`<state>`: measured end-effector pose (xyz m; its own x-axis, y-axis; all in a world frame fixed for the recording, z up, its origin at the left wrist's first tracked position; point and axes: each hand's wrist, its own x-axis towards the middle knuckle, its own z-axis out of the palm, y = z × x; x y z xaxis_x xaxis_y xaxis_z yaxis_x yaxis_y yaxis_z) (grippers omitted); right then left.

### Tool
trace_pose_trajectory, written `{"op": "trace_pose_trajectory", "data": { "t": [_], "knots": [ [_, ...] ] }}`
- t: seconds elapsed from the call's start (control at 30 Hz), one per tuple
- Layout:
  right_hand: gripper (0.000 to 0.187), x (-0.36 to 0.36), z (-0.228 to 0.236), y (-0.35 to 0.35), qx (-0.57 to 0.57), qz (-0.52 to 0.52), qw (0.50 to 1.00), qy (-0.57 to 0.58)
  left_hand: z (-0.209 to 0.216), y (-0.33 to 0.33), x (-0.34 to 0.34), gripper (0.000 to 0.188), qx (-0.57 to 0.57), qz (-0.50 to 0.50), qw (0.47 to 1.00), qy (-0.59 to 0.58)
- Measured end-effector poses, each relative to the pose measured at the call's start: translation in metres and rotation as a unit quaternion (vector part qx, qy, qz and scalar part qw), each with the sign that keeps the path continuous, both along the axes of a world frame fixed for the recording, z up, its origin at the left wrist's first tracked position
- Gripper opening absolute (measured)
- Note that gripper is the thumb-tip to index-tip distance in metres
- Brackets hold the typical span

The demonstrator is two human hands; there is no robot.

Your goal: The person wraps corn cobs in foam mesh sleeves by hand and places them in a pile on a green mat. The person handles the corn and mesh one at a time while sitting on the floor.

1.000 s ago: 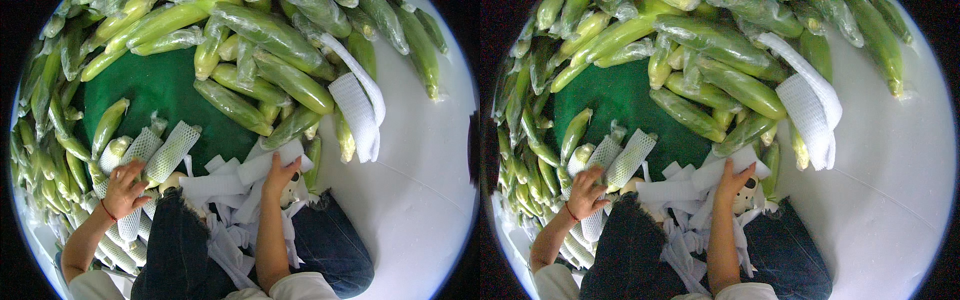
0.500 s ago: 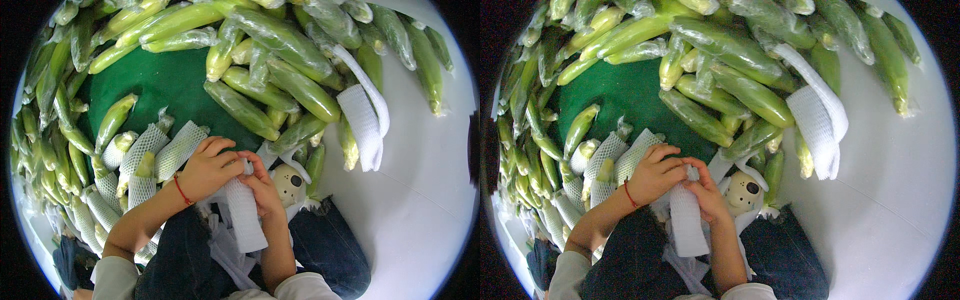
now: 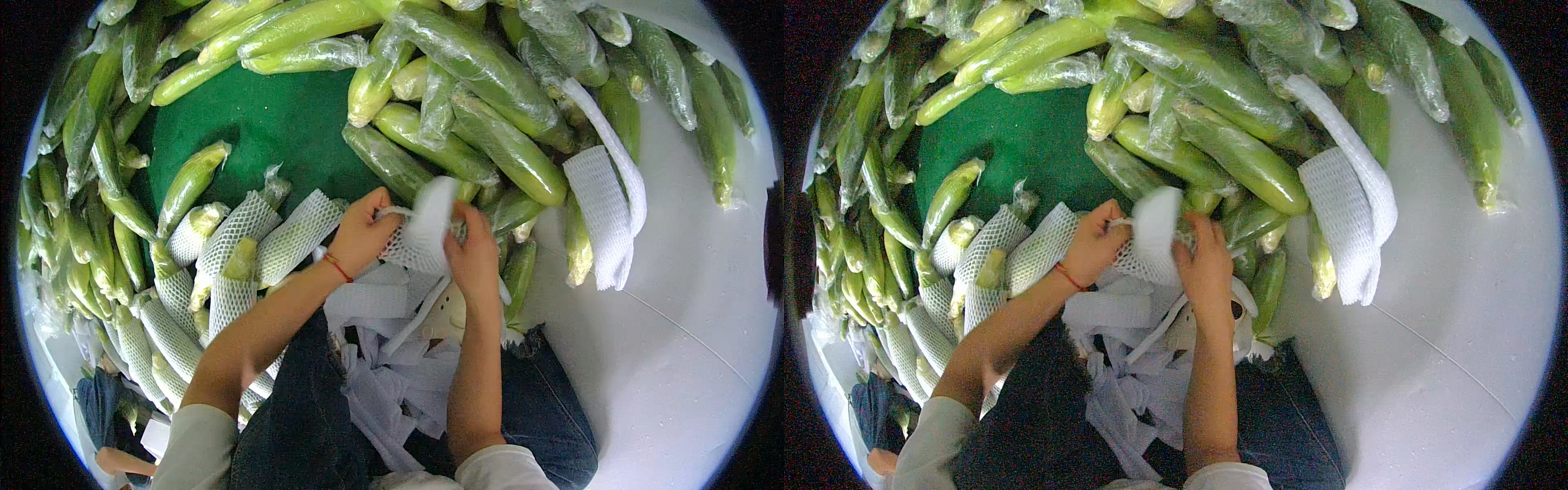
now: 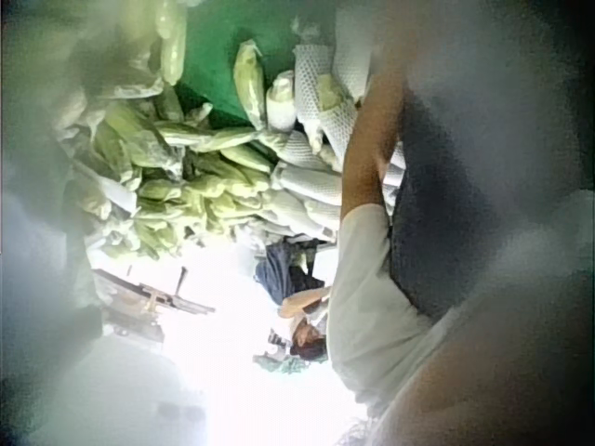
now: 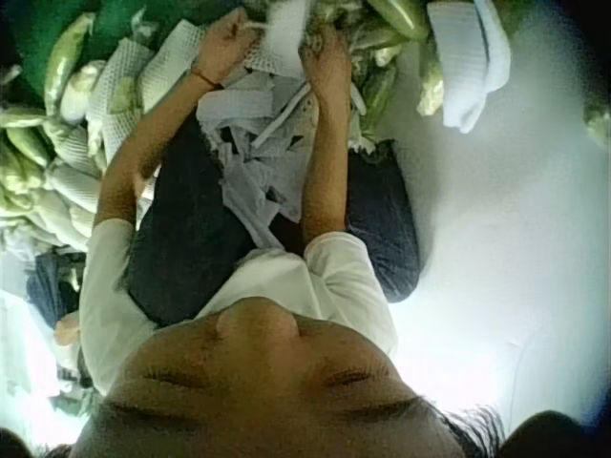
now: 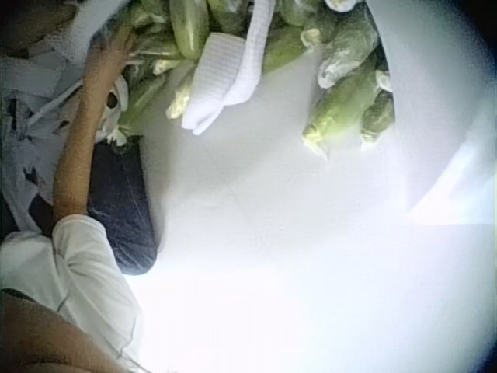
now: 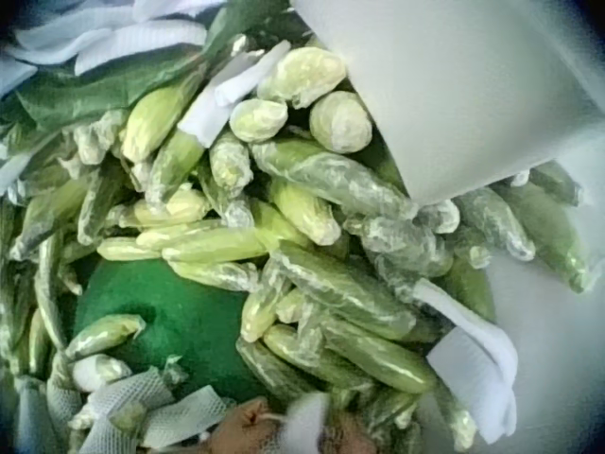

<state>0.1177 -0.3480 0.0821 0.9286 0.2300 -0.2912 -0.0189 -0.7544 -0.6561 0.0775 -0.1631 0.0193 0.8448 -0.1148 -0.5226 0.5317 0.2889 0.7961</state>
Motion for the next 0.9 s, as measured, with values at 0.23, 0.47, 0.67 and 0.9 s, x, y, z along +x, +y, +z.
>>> {"op": "trace_pose_trajectory", "data": {
  "t": [0.23,0.47,0.67,0.9],
  "knots": [
    [0.046,-0.006,-0.014,0.035,-0.167,0.054,0.979,0.107,-0.072,-0.002,-0.018,0.07,0.224,-0.117,0.929,-0.272],
    [0.022,-0.056,0.067,0.055,0.232,-0.135,0.947,0.175,0.055,0.03,-0.047,0.063,-0.062,-0.006,0.996,-0.057],
    [0.014,-0.042,0.03,0.069,0.412,-0.347,0.836,0.109,0.062,0.041,-0.012,0.024,0.186,-0.098,0.968,-0.134],
    [0.016,-0.042,-0.012,0.062,0.497,-0.369,0.777,0.11,0.035,0.029,-0.006,0.023,0.061,0.022,0.996,-0.056]
  ]
}}
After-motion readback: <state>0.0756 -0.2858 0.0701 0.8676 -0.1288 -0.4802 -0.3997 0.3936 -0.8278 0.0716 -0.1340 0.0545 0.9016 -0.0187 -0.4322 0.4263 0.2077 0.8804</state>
